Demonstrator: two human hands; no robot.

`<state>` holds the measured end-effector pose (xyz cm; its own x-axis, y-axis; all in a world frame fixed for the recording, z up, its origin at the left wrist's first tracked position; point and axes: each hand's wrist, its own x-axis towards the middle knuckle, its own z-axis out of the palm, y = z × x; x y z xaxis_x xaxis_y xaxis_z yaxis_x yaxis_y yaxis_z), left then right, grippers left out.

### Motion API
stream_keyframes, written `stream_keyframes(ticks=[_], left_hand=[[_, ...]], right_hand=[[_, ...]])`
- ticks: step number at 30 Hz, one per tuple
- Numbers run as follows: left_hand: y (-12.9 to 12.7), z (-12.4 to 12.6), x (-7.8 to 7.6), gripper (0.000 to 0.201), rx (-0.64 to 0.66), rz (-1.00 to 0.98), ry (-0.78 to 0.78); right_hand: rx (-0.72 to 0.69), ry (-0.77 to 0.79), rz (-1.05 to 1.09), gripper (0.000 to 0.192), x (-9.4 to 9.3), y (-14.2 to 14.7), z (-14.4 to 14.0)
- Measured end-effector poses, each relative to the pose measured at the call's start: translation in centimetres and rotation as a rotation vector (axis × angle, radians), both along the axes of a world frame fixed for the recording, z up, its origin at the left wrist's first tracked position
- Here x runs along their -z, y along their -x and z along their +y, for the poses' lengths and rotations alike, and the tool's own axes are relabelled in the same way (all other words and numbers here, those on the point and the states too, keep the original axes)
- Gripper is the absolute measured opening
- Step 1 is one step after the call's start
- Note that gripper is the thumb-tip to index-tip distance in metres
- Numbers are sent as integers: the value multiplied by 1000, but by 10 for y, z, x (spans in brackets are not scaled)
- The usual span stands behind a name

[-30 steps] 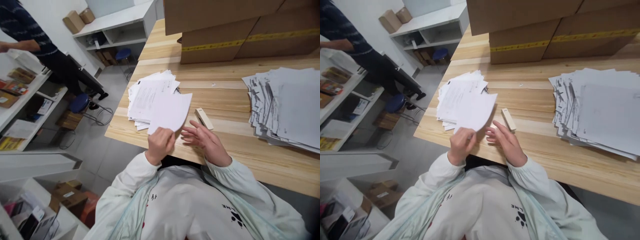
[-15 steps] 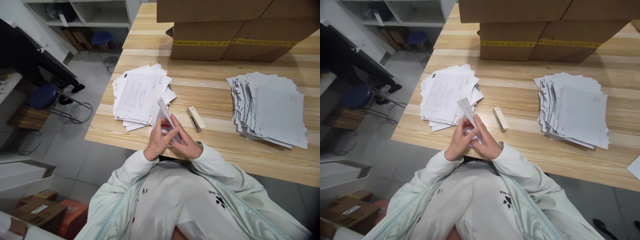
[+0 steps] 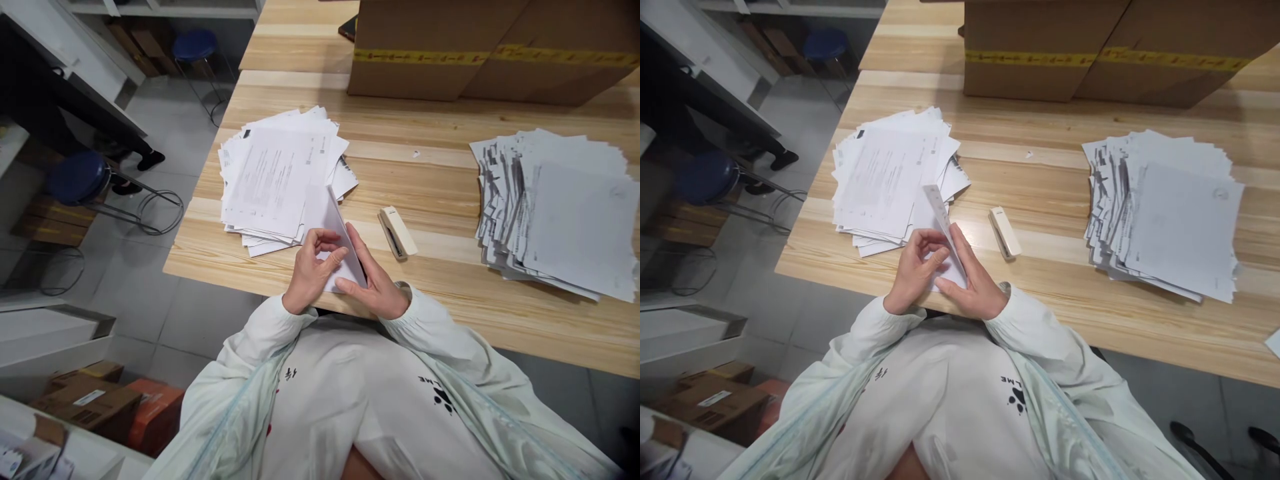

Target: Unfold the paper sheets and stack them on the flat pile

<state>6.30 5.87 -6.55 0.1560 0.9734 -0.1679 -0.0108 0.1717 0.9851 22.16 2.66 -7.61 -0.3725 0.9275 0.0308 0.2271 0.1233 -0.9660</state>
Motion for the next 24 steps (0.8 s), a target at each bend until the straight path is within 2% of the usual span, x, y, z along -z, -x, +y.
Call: stream_keyframes(ticks=[6, 11, 24], left_hand=[[-1, 2, -4, 43, -2, 20, -16], [-2, 4, -1, 37, -30, 44, -43], [-1, 3, 1, 41, -22, -2, 9]], right_hand=[[23, -48, -36, 91, 1, 3, 0], [25, -68, -64, 91, 2, 4, 0], [16, -58, -59, 91, 2, 3, -1]])
